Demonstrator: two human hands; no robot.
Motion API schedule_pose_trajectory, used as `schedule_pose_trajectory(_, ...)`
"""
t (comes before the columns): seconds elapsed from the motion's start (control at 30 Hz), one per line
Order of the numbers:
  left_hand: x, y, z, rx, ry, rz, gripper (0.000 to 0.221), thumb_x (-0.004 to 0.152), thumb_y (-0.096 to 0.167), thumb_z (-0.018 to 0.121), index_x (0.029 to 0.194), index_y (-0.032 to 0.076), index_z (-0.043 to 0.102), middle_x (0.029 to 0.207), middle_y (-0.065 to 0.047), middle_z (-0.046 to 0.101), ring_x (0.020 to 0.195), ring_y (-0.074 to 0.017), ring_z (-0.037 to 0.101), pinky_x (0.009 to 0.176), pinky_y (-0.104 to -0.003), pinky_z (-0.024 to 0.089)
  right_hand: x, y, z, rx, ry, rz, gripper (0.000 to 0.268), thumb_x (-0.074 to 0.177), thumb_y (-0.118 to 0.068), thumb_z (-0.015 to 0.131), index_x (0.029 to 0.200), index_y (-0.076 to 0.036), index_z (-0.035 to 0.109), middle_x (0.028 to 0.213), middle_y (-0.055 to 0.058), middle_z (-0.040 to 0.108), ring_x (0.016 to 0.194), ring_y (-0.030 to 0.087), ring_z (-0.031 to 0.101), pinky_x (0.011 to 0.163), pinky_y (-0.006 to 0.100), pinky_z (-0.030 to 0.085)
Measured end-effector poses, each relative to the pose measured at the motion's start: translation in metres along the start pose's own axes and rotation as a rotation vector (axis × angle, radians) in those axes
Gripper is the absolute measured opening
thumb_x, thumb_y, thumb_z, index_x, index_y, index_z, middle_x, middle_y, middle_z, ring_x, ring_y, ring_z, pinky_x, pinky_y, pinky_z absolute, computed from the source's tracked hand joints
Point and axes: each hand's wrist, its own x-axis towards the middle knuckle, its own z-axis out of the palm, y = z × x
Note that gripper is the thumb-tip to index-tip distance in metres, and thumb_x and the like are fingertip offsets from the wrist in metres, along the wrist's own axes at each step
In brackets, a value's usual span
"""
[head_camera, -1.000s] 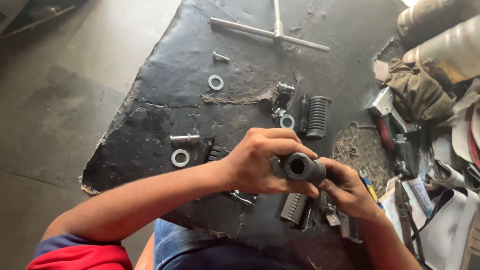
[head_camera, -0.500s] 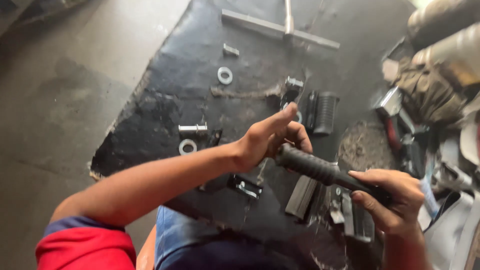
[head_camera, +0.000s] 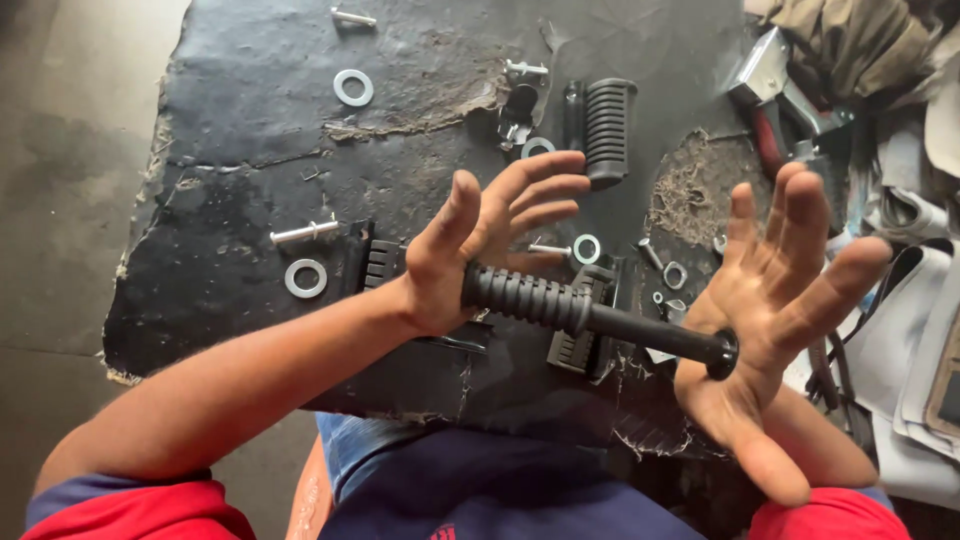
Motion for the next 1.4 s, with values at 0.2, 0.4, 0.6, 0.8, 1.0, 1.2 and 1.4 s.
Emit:
schedule_pose_trajectory(0.2, 0.0, 0.003, 0.004, 0.174, 0.01, 0.031, 0.126, 0.08, 0.098, 0.039, 0.168, 0.011, 0.018, 0.179, -0.02, 0.017, 0.17, -0.0382, 0.009, 0.132, -0.067, 0.015, 0.008, 0.006, 0.003, -0.023, -0.033, -0.059, 0.141, 0.048, -0.1, 0.019, 0.171, -0.032, 0.01, 0.176, 0.006, 0.02, 0.163, 0.023, 0.016, 0.133, 0.045, 0.011)
schedule_pose_trajectory(0.4, 0.001, 0.001, 0.002, 0.222, -0.015, 0.059, 0.127, 0.08, 0.096, 0.049, 0.169, 0.011, 0.018, 0.18, -0.018, 0.018, 0.172, -0.0377, 0.01, 0.134, -0.066, 0.014, 0.004, 0.009, 0.01, -0.032, -0.051, -0.094, 0.14, 0.051, -0.101, 0.022, 0.172, -0.031, 0.012, 0.176, 0.009, 0.02, 0.161, 0.026, 0.016, 0.133, 0.047, 0.013)
schedule_pose_trajectory(0.6, -0.003, 0.003, 0.014, 0.298, 0.011, 0.051, 0.128, 0.081, 0.095, 0.05, 0.17, 0.009, 0.018, 0.181, -0.019, 0.02, 0.173, -0.0366, 0.012, 0.136, -0.064, 0.014, 0.003, 0.006, 0.017, -0.025, -0.06, -0.113, 0.138, 0.053, -0.1, 0.024, 0.172, -0.029, 0.017, 0.175, 0.009, 0.022, 0.161, 0.025, 0.017, 0.133, 0.046, 0.013)
schedule_pose_trajectory(0.8, -0.008, -0.001, 0.017, 0.376, 0.008, 0.099, 0.129, 0.083, 0.095, 0.048, 0.173, 0.008, 0.015, 0.178, -0.019, 0.018, 0.171, -0.0342, 0.011, 0.139, -0.064, 0.017, 0.0, 0.004, 0.031, -0.011, -0.061, -0.197, 0.136, 0.059, -0.101, 0.026, 0.167, -0.02, 0.019, 0.173, 0.017, 0.024, 0.164, 0.033, 0.019, 0.129, 0.051, 0.015)
schedule_pose_trajectory(1.0, -0.007, 0.01, 0.035, 0.494, 0.013, 0.137, 0.142, 0.072, 0.101, 0.047, 0.163, 0.001, 0.005, 0.177, -0.02, 0.006, 0.169, -0.0345, 0.005, 0.137, -0.061, 0.015, -0.001, 0.011, 0.028, -0.002, -0.092, -0.206, 0.133, 0.064, -0.101, 0.027, 0.168, -0.018, 0.015, 0.175, 0.018, 0.019, 0.165, 0.032, 0.014, 0.13, 0.051, 0.012)
schedule_pose_trajectory(1.2, -0.007, 0.008, 0.036, 0.532, 0.012, 0.125, 0.147, 0.069, 0.103, 0.049, 0.162, -0.001, 0.003, 0.177, -0.021, 0.003, 0.17, -0.0348, 0.004, 0.14, -0.058, 0.015, -0.008, 0.015, 0.039, 0.033, -0.069, -0.243, 0.131, 0.067, -0.101, 0.03, 0.166, -0.016, 0.02, 0.171, 0.021, 0.019, 0.164, 0.036, 0.014, 0.131, 0.055, 0.011)
schedule_pose_trajectory(1.4, -0.007, 0.003, 0.038, 0.551, -0.022, 0.185, 0.152, 0.067, 0.104, 0.053, 0.16, -0.005, 0.002, 0.176, -0.026, 0.001, 0.17, -0.0388, 0.004, 0.138, -0.054, 0.011, -0.015, 0.014, 0.035, 0.046, -0.097, -0.256, 0.127, 0.071, -0.099, 0.034, 0.166, -0.016, 0.02, 0.171, 0.02, 0.018, 0.164, 0.038, 0.013, 0.132, 0.059, 0.008)
